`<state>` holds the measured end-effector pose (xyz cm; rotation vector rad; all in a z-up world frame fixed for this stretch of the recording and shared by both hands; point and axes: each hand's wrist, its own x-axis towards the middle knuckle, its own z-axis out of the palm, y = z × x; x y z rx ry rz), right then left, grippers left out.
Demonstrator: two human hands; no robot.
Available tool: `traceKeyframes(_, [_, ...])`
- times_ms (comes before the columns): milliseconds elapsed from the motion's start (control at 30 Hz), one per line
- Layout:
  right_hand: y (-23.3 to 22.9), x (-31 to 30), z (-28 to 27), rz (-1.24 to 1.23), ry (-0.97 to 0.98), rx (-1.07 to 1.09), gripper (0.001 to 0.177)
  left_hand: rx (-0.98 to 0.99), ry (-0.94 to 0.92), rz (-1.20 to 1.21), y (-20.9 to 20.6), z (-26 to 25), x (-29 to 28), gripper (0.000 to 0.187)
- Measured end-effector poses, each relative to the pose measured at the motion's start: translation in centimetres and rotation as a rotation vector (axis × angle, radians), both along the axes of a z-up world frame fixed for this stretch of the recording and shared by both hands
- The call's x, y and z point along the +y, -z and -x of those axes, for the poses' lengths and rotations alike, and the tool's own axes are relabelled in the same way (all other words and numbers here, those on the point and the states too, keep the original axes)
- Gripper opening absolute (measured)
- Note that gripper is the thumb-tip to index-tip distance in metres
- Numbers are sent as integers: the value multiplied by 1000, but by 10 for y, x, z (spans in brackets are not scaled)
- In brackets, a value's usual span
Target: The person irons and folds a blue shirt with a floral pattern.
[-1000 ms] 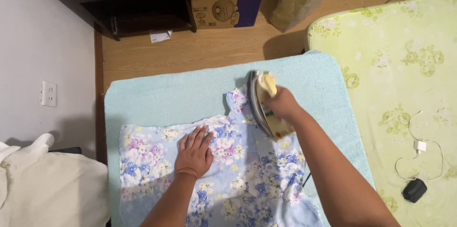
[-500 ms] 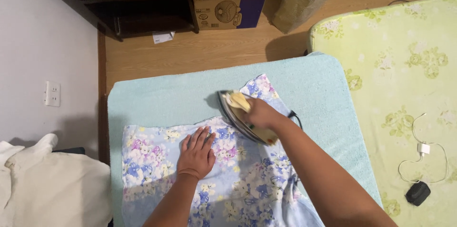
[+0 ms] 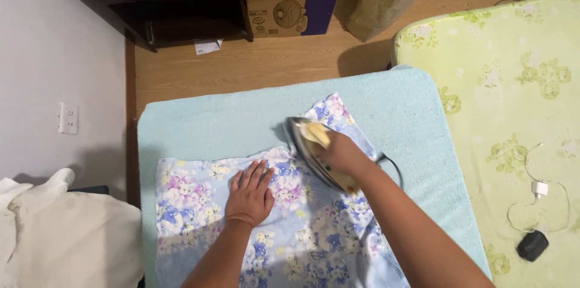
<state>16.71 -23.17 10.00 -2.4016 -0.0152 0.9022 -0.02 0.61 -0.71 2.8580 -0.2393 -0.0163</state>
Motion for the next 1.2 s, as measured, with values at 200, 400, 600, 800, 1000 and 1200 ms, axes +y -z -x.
traceKeyframes(200, [30, -47, 9, 58, 304, -220, 31, 1, 5, -6, -1, -1, -1, 56])
traceKeyframes(400, [31, -43, -50, 74, 357, -308, 28, -3, 12, -9, 3, 0, 0, 56])
traceKeyframes(600, [27, -56, -29, -4, 333, -99, 32, 8, 7, -8, -3, -1, 0, 56])
traceKeyframes(800, [18, -71, 23, 58, 282, -155, 36, -44, 4, 12, -4, 0, -2, 55])
traceKeyframes(1000, [62, -78, -12, 15, 345, -302, 29, -21, -2, -3, -2, -2, -2, 57])
traceKeyframes(1200, [13, -67, 0, -160, 368, 35, 31, -6, -23, -10, -4, -2, -4, 54])
